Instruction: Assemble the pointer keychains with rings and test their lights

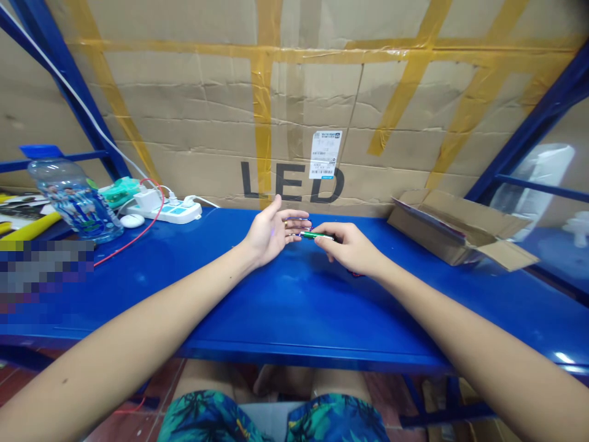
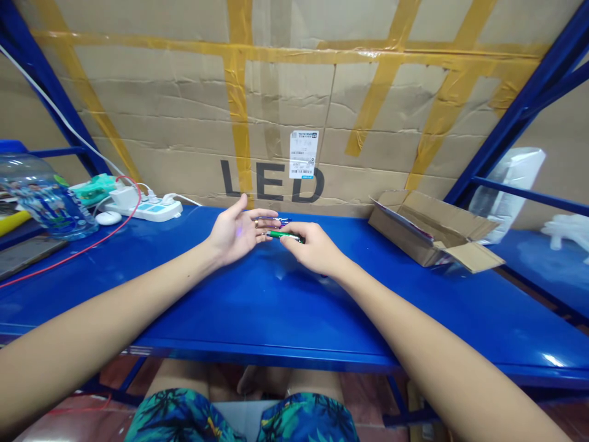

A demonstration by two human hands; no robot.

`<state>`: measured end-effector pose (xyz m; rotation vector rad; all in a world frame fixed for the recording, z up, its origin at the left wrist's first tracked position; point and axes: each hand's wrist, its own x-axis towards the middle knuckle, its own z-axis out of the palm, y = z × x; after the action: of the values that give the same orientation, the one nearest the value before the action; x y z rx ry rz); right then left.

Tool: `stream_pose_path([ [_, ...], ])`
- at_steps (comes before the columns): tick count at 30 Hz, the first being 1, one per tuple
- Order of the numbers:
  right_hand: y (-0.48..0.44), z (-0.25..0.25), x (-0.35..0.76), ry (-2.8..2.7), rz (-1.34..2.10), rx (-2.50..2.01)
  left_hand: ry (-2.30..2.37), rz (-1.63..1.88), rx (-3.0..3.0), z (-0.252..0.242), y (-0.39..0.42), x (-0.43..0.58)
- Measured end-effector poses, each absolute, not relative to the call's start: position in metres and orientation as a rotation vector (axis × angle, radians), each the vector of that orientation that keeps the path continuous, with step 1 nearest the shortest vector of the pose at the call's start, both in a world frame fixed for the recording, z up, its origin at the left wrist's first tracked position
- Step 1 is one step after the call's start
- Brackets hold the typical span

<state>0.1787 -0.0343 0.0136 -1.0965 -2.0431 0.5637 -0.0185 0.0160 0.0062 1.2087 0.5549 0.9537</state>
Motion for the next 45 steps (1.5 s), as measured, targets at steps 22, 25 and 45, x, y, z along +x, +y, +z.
stream_pose_path([
  [22,-0.033,0.0109,0.18,-2.081,0.504,-1.118,0.521,0.973,1.122,0.0092,0.0152,-0.019],
  [25,-0.0328,0.0099,0.1794,-2.089,0.501,-1.12,0.525,0.963,1.135,0.0088,0.0156,-0.0192],
  [45,-0.0335,0.0153,0.1835,-2.0,0.45,-1.173,0.551,0.949,1.183,0.0075,0.0173,-0.0174],
])
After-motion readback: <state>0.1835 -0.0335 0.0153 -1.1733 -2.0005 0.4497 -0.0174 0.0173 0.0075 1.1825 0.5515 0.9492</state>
